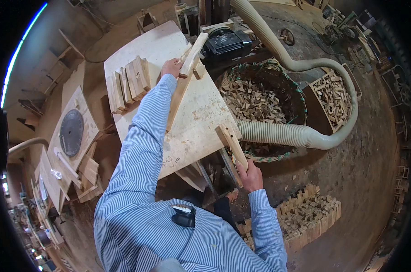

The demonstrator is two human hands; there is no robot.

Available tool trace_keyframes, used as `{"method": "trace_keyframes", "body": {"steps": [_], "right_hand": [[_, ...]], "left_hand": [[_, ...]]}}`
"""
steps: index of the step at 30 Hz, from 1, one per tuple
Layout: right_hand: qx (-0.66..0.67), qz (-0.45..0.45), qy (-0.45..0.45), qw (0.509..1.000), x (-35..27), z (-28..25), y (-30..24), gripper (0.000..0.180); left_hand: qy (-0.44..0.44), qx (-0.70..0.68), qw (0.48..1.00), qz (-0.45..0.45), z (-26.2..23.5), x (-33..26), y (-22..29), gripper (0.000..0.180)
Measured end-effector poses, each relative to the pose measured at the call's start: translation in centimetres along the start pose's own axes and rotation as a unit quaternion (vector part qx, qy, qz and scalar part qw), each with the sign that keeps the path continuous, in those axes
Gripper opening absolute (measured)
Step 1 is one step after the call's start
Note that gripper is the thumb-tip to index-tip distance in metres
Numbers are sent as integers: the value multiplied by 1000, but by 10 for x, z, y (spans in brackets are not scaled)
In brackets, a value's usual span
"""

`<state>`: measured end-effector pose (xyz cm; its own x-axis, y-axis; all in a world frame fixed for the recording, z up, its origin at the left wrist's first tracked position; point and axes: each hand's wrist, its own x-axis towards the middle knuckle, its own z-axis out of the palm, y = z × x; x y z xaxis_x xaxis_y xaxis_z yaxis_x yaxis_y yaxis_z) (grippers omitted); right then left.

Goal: The person puts on eyeglasses, gathers wooden blocks from a floor stack onto a worktable, and sands the wooden pieces one by one against a woodworking machine using a wooden guide.

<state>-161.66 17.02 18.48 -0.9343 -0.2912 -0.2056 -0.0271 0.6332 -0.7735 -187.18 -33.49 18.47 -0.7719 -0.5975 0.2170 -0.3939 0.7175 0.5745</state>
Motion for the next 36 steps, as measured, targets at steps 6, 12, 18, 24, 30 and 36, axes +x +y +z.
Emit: {"method": "trace_keyframes", "body": {"steps": [6, 12, 18, 24, 30, 36], "right_hand": [[-2, 23, -2, 1000, -2, -7, -10, 43], [-43, 44, -31, 998, 1, -15, -20, 42], [-49, 55, -41, 996, 0, -25, -35, 42], [-46, 47, -35, 997, -1, -32, -46, 43], [-55, 75, -57, 994, -1, -38, -55, 44], [-56, 67, -55, 995, -1, -40, -56, 45]], "left_hand": [[-11, 25, 999, -30, -6, -8, 11, 46], [-38, -18, 999, -13, -22, -18, 13, 42], [77, 109, 990, 54, -32, -31, 23, 37], [38, 42, 997, 61, -56, -55, 11, 38], [-84, 66, 994, -31, -63, -74, 0, 45], [-114, 30, 992, -51, -60, -65, 0, 42]]}}
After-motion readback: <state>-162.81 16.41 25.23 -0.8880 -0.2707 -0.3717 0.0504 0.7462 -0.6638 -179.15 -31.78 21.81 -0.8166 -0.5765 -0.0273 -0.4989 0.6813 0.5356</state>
